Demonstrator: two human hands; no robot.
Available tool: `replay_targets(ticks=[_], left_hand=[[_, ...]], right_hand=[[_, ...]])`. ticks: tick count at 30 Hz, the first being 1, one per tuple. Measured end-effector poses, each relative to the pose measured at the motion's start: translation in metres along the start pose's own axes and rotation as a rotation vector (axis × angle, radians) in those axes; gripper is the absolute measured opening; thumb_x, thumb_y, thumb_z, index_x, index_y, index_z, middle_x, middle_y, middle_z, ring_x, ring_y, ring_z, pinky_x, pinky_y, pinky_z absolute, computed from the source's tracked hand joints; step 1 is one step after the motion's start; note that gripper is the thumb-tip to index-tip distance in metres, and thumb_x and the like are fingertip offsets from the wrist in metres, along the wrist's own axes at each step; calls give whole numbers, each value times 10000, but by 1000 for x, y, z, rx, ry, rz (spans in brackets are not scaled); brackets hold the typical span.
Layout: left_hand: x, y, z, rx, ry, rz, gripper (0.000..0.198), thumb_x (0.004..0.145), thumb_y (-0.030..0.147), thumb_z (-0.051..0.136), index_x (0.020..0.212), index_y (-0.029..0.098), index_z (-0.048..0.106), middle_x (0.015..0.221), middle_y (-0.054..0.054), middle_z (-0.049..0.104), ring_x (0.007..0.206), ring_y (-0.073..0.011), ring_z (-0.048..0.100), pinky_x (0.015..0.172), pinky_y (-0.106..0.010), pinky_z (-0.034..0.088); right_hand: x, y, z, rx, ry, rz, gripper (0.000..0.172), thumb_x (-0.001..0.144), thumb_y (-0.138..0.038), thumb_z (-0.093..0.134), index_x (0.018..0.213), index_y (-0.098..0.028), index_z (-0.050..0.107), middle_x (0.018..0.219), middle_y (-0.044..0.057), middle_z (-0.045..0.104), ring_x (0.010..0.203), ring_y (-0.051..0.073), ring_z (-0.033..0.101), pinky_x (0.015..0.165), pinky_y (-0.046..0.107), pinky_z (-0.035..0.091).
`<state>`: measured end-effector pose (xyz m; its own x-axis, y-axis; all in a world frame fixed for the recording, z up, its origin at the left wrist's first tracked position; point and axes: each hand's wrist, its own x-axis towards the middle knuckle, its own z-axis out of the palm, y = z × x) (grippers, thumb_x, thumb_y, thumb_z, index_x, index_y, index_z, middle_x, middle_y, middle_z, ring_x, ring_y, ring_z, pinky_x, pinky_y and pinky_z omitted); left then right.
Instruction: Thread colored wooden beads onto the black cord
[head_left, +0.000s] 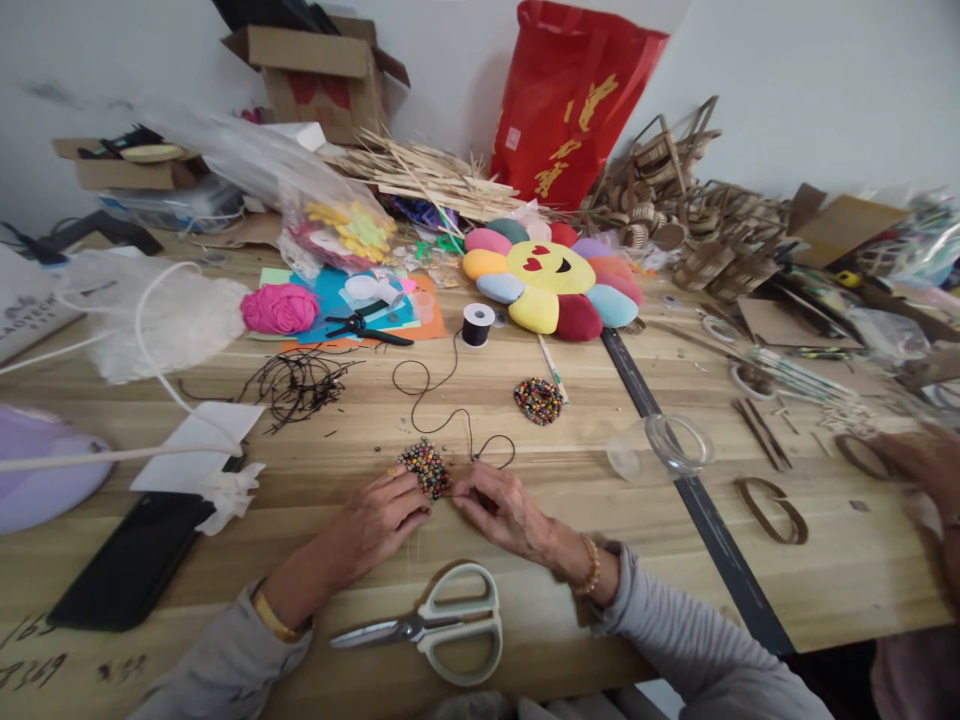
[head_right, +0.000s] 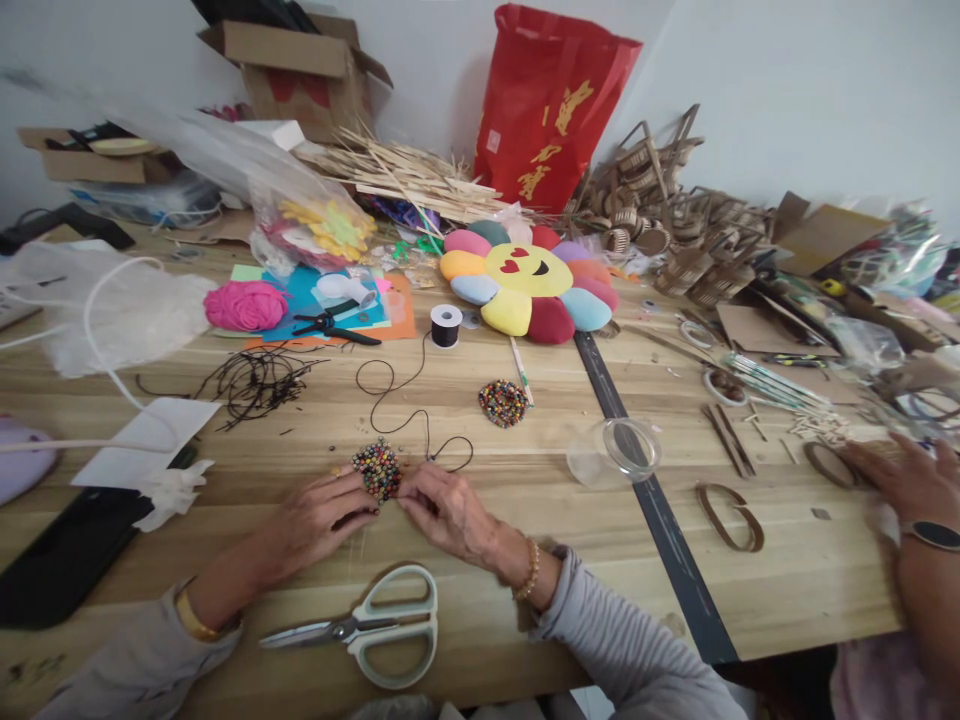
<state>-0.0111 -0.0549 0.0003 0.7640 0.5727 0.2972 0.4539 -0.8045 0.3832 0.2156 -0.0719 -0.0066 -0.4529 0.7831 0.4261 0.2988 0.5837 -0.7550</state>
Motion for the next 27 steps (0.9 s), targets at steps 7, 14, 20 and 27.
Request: replay_targets(ticks=[7,14,20,27], left_hand=[[-2,1,6,11,27,-55,175,952,155,515,866,177,666,864,-48,680,851,-210,614,837,-354,477],[-1,2,7,5,13,-75,159,948,146,519,890,177,664,890,-51,681,869,-213,617,836,-358,484],[0,2,9,26,53,-43,193,948,135,502,854,176,666,852,-49,685,828,-199,627,902,-375,481],[0,3,9,1,76,-73,179,934,124,516,837,174,658,839,-53,688,815,-199,622,823,-347,491]], right_hand=[[0,0,-1,3,-1,-7,139,969,-217,502,857,-182,576,772,37,601,703,144,555,655,244,468],[1,-1,-1,105,21,137,201,958,-296,526,827,-165,601,740,31,589,668,135,530,617,240,443],[5,1,-5,421,86,469,336,883,-483,622,800,-158,594,652,-13,546,558,90,459,505,197,383],[7,6,-4,584,161,603,395,795,-541,698,806,-163,587,629,-9,589,515,76,476,456,168,388]])
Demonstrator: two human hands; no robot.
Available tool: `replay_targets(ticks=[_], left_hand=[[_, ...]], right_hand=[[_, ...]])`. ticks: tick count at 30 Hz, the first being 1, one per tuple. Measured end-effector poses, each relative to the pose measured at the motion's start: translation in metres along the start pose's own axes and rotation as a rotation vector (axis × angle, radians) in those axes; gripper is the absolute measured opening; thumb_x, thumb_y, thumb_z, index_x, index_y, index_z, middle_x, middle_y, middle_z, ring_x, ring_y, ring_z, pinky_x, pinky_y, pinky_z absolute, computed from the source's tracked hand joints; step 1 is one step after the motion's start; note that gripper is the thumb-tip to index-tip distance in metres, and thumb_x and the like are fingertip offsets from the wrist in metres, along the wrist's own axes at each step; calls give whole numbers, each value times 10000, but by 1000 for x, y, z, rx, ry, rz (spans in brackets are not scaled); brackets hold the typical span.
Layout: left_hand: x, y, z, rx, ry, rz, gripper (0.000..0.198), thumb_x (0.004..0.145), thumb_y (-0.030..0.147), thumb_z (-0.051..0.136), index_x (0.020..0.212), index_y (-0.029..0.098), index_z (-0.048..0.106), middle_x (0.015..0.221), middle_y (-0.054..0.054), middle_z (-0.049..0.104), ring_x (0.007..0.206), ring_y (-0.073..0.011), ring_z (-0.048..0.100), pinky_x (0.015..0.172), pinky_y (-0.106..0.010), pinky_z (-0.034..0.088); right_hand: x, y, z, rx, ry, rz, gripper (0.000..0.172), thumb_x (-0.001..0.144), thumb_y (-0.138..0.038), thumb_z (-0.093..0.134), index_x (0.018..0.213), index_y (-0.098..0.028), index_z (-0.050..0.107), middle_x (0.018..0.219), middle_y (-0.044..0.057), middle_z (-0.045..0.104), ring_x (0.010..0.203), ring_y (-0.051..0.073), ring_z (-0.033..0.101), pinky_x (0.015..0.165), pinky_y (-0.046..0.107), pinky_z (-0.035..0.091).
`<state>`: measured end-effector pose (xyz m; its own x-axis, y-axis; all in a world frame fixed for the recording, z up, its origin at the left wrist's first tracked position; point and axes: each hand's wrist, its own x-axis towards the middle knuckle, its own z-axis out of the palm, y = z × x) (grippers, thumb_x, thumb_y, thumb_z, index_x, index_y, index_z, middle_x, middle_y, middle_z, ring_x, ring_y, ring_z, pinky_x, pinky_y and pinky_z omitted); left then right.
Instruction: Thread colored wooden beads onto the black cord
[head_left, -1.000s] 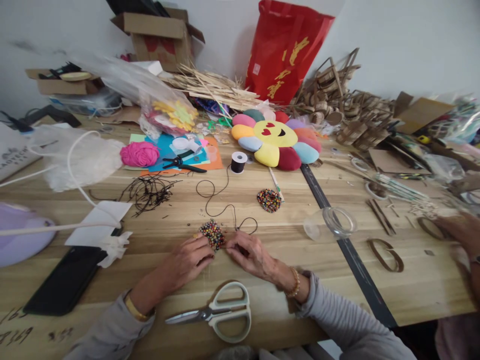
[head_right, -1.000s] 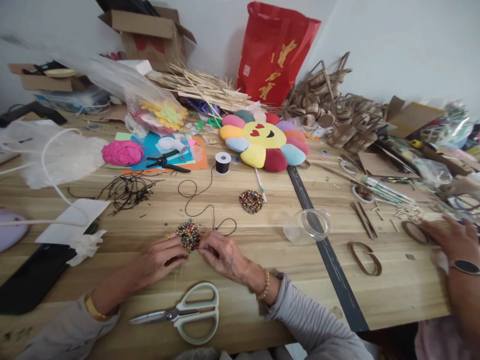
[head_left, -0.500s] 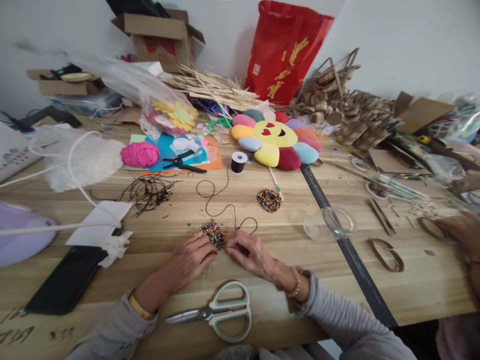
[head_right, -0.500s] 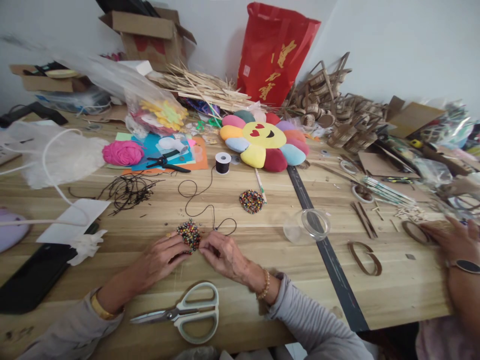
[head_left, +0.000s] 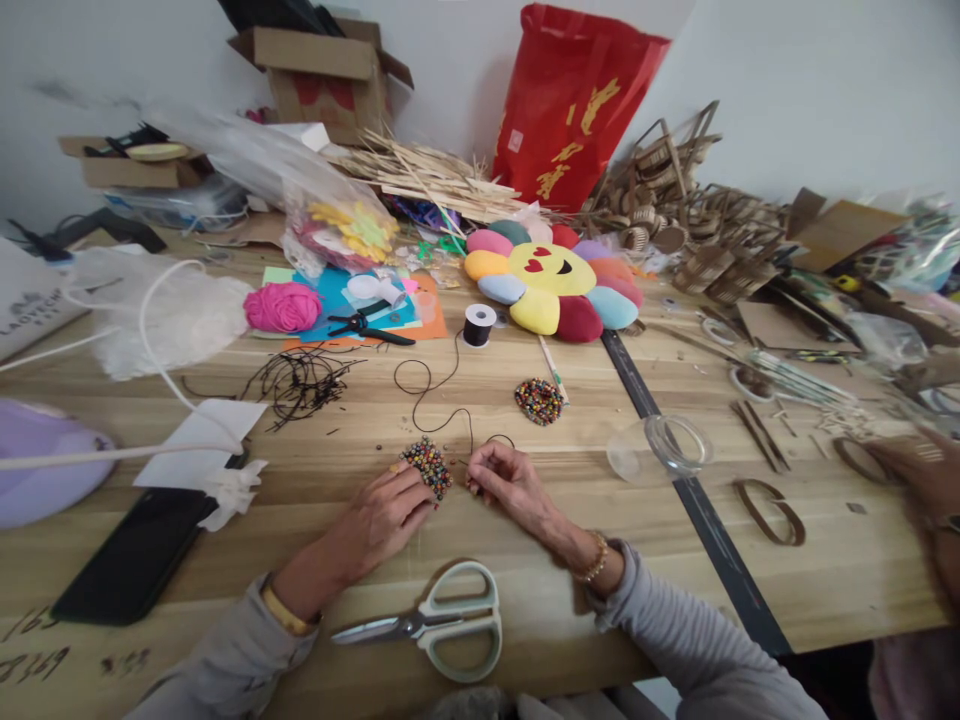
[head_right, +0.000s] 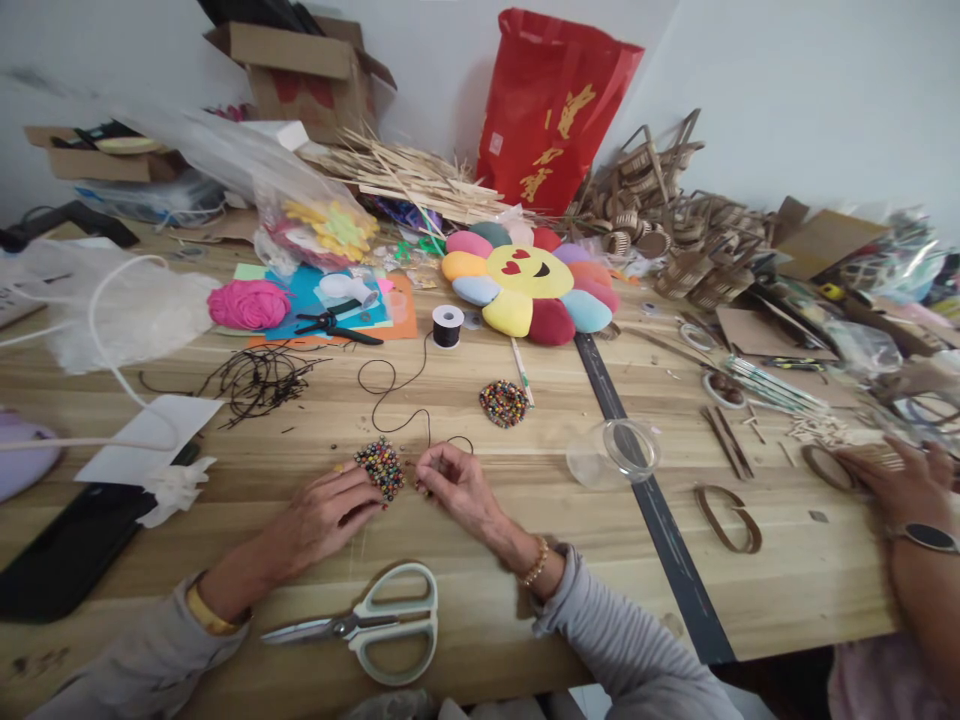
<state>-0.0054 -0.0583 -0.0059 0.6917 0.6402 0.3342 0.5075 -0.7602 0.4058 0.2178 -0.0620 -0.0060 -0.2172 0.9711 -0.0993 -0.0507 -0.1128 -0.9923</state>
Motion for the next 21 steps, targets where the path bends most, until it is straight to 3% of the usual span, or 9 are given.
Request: replay_targets(ticks=[10,17,21], left_hand=[[8,2,-1,-357,184,-138,109,856,125,603,779,169,665,736,-26,710,695,-142,649,742,-266,514],[13,4,-6,-553,135,-306,72,779,136,638,761,153,706,726,-42,742,665,-150,682,653,-236,538],[12,2,-4,-624,124,-379,66,768,177,659,765,143,715,718,-45,745,655,-150,677,616,-227,531]], right_hand=[[0,-1,1,-5,20,-4,390,793,-537,695,797,-163,586,616,-8,600,488,70,464,437,166,381],[0,-1,-1,-61,4,-33,386,821,-539,667,810,-163,583,621,-16,572,492,74,458,440,173,375],[-4,-1,0,-214,-40,-173,320,895,-468,604,808,-161,590,654,-8,561,545,87,469,484,189,379]])
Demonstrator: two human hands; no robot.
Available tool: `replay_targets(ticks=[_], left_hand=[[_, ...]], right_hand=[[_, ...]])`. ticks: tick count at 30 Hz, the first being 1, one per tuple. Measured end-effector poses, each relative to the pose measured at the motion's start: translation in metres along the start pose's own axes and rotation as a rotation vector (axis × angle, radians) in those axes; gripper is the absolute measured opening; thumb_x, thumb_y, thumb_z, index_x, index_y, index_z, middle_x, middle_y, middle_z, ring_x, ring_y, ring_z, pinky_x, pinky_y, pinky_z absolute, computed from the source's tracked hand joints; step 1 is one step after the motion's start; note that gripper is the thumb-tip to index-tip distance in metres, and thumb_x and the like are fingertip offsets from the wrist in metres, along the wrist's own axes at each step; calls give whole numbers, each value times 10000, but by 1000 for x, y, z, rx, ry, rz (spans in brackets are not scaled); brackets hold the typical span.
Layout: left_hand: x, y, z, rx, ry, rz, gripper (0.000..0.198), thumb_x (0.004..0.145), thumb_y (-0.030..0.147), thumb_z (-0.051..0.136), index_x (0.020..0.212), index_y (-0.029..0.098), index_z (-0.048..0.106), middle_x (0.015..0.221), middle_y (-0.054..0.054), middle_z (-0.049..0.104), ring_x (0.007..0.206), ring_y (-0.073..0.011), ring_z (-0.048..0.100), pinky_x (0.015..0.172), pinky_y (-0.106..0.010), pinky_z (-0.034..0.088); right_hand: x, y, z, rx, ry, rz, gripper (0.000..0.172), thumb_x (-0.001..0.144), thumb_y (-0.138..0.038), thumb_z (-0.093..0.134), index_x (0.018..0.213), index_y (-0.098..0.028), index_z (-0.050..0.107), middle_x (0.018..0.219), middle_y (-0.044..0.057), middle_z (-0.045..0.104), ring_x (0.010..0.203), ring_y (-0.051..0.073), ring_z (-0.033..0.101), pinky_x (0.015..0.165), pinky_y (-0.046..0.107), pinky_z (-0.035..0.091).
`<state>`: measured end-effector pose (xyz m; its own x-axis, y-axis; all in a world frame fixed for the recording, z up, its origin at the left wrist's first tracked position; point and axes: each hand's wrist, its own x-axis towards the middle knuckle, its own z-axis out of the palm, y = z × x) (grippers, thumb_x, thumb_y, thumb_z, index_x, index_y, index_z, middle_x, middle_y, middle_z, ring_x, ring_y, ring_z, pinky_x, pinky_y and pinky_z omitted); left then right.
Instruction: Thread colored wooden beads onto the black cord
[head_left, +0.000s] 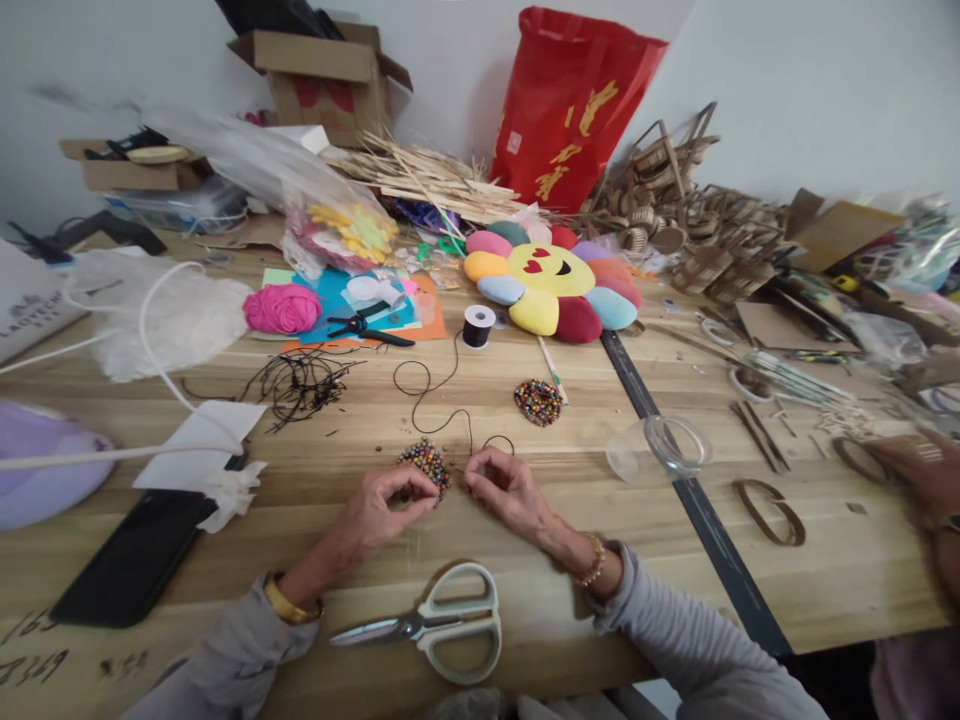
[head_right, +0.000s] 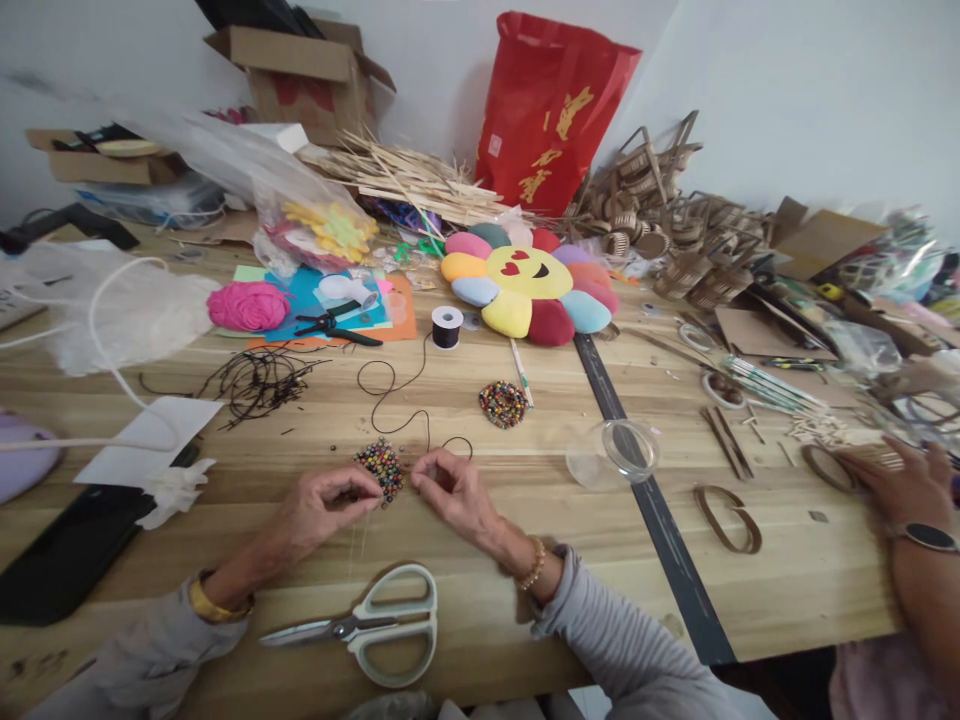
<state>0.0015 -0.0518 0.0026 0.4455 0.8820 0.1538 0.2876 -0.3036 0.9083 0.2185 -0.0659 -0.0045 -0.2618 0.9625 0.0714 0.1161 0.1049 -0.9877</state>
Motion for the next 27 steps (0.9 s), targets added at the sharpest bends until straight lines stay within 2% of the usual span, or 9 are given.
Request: replay_targets(ticks=[4,8,19,27], left_hand=[[0,-2,1,-28,-7,-12,80,771,183,650,766,144,720,729,-49,750,666,-152,681,625,-230,534],[-1,-3,1,-21,-1,-23,104,765,168,649,805,147,743,756,-51,765,695,-160,698,666,-243,546],[-1,-4,1,-8,-20,-7,73,782,174,673,792,152,742,755,-50,763,685,-169,695,665,-253,549],[1,3,0,1,-31,-73,71,762,183,675,769,154,739,756,-47,766,703,-178,696,720,-261,546]], right_hand=[[-4,0,2,-240,-52,-221,246,948,-354,543,811,-162,611,704,18,581,630,118,515,575,225,428],[-6,1,4,-336,-102,-370,209,972,-289,500,841,-166,606,742,40,608,673,139,553,622,246,451],[-6,1,4,-341,-112,-411,168,969,-248,511,853,-170,604,759,40,613,692,140,566,644,240,459],[-7,1,5,-325,-114,-421,135,953,-215,532,862,-161,615,765,39,616,687,131,561,639,227,458]])
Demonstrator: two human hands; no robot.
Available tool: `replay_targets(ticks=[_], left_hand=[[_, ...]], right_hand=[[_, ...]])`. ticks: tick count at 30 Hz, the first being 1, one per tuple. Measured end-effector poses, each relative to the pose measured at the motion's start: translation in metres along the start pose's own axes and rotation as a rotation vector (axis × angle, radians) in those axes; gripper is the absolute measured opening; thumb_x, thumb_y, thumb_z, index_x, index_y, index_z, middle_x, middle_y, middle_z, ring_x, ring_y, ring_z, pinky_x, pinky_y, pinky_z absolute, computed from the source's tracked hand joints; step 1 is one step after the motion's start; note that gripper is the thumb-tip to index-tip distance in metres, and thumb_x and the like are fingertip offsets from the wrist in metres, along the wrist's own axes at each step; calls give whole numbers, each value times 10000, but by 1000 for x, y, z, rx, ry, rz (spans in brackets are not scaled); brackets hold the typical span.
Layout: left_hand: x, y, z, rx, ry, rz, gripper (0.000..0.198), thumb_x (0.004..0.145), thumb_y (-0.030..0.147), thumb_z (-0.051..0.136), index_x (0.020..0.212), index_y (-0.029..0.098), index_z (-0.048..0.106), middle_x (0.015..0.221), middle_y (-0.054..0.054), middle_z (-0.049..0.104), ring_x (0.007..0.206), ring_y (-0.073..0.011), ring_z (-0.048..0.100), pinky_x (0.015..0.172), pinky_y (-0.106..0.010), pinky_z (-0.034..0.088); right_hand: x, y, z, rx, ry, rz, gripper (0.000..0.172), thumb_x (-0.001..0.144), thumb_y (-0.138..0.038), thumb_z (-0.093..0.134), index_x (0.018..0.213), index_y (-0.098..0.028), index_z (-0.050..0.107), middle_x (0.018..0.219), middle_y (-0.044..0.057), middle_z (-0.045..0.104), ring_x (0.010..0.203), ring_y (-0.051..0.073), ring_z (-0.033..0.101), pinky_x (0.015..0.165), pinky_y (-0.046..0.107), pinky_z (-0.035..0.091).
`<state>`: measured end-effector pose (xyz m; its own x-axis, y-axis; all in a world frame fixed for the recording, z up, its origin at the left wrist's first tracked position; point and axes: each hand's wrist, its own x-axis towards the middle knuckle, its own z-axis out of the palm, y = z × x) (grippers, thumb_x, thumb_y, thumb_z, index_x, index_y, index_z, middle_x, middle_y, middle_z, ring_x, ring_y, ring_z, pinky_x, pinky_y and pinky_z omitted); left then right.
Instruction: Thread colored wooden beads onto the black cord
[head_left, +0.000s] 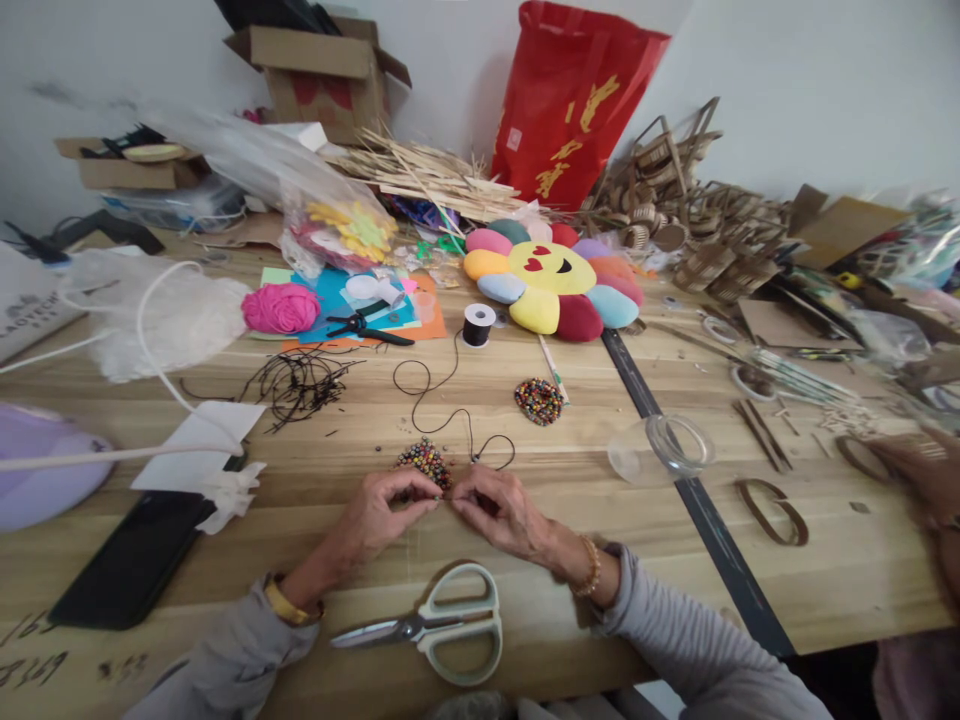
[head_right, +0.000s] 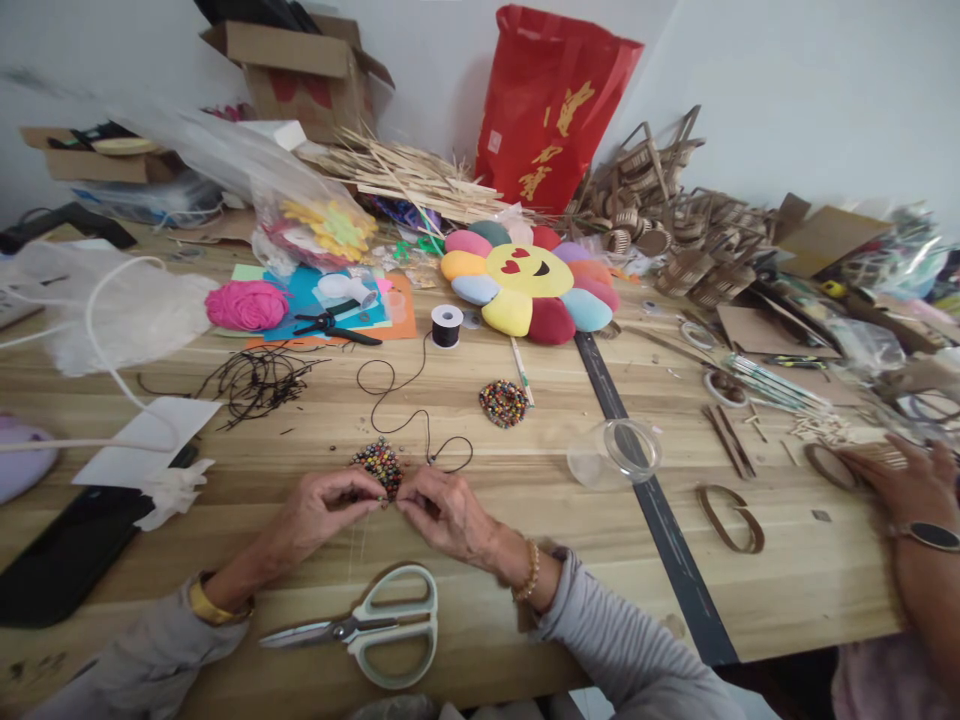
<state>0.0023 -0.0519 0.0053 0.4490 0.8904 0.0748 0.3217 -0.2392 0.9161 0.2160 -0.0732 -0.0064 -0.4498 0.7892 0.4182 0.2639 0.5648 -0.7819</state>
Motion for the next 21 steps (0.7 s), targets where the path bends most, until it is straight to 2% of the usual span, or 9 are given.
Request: replay_targets(ticks=[21], left_hand=[[0,-4,3,-8,18,47,77,751,183,674,760,149,742,732,-50,760,665,-166,685,666,-243,527]], right_hand=[[1,-1,0,3,-42,16,135,956,-209,524,869,-159,614,776,40,621,695,129,563,638,225,454]])
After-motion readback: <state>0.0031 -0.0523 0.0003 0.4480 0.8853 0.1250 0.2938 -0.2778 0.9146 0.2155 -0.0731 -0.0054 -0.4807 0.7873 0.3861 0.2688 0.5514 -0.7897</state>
